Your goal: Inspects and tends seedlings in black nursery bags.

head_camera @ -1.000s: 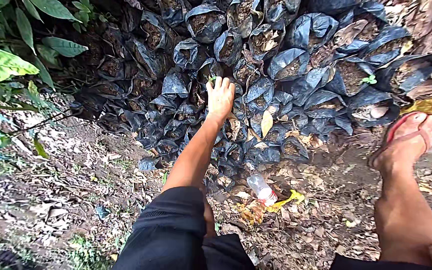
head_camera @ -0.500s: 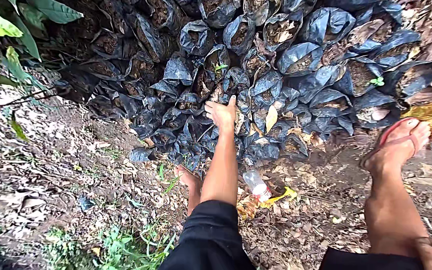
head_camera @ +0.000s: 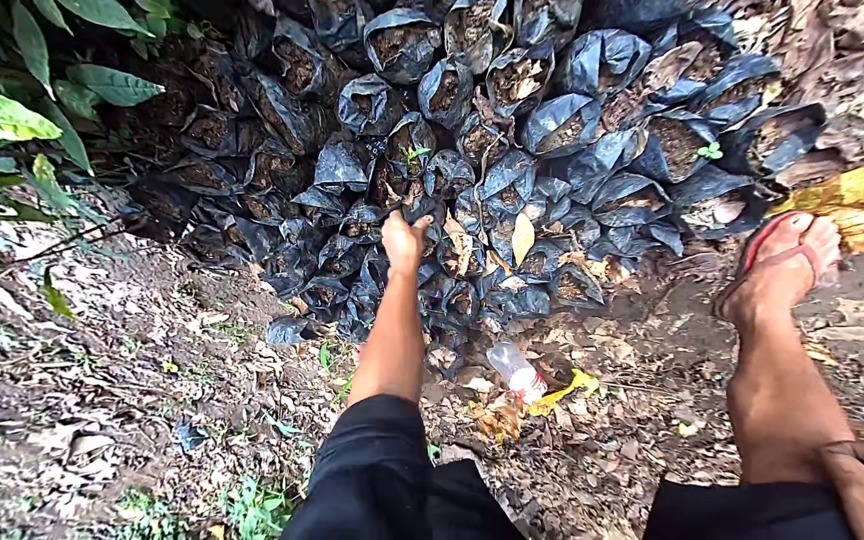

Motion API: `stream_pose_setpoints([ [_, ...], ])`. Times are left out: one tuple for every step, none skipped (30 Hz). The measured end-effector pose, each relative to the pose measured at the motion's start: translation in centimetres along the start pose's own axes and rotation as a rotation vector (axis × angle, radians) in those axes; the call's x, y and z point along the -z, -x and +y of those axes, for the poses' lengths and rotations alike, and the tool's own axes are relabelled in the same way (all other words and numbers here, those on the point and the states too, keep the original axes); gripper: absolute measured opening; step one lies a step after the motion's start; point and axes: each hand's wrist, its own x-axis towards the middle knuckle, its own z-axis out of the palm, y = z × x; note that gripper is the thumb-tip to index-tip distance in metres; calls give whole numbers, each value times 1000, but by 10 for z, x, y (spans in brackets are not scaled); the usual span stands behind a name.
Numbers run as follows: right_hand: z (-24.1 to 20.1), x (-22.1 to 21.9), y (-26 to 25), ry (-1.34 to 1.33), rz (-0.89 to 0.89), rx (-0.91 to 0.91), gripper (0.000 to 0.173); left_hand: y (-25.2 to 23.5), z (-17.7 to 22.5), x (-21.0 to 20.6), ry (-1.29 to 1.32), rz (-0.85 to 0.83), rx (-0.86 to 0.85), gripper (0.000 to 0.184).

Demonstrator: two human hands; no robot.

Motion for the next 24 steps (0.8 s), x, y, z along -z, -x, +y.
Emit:
stream_pose_setpoints([
  [-14, 1, -2, -9, -21, -91, 21, 0, -13, 9, 35, -61, -39, 61],
  [-17, -3, -8, 7, -33, -115, 22, 2, -25, 16, 49, -85, -84, 59],
  [-15, -8, -13, 44, -44, -91, 21, 7, -32, 21, 37, -75, -150, 60],
  [-14, -11, -16, 64, -43, -66, 22, 13, -36, 22, -2, -54, -236, 67],
  [-15, -12, -14, 67, -40, -57, 21, 20, -38, 19, -59, -41, -310, 80],
  [-24, -9, -10, 55, -36, -80, 20, 25, -37, 13, -128, -41, -350, 95],
  [-40, -4, -3, 31, -22, -137, 19, 28, -32, 6, -189, -34, -352, 107],
  [-56, -1, 1, 53, -32, -215, 21, 29, -26, -2, -226, -22, -324, 114],
  [-55, -5, 0, 86, -37, -243, 21, 28, -19, -9, -245, -19, -275, 117],
  [-29, -13, -6, 119, -32, -139, 22, 26, -11, -14, -259, -11, -229, 119],
  [4, -20, -11, 132, -9, 15, 24, 24, -3, -17, -276, 4, -199, 118],
  [33, -22, -12, 139, 31, 170, 28, 23, 5, -21, -293, 19, -184, 117],
  [38, -21, -8, 140, 53, 245, 28, 24, 11, -25, -305, 38, -186, 114],
  [8, -14, 3, 170, 10, 126, 24, 24, 13, -29, -321, 57, -191, 110],
  [-44, -10, 10, 157, -30, -180, 20, 23, 13, -30, -342, 78, -201, 106],
  [-54, -8, 7, 120, -35, -215, 17, 21, 11, -30, -357, 99, -216, 99],
  [-29, -12, 3, 84, -11, -93, 18, 18, 8, -29, -379, 116, -239, 89],
  [12, -19, -4, 98, 12, 48, 25, 14, 5, -28, -404, 130, -272, 79],
  [42, -24, -11, 117, 29, 100, 31, 11, 1, -27, -428, 137, -317, 68],
  [56, -27, -14, 134, 35, 110, 35, 8, -4, -27, -449, 144, -376, 55],
  [61, -29, -15, 144, 38, 107, 35, 5, -13, -27, -462, 158, -446, 41],
  [60, -30, -16, 147, 38, 94, 35, 3, -19, -25, -465, 165, -502, 30],
  [58, -30, -16, 146, 41, 79, 35, -1, -21, -22, -463, 168, -552, 22],
  [58, -31, -14, 149, 45, 69, 35, -4, -20, -20, -464, 164, -593, 18],
])
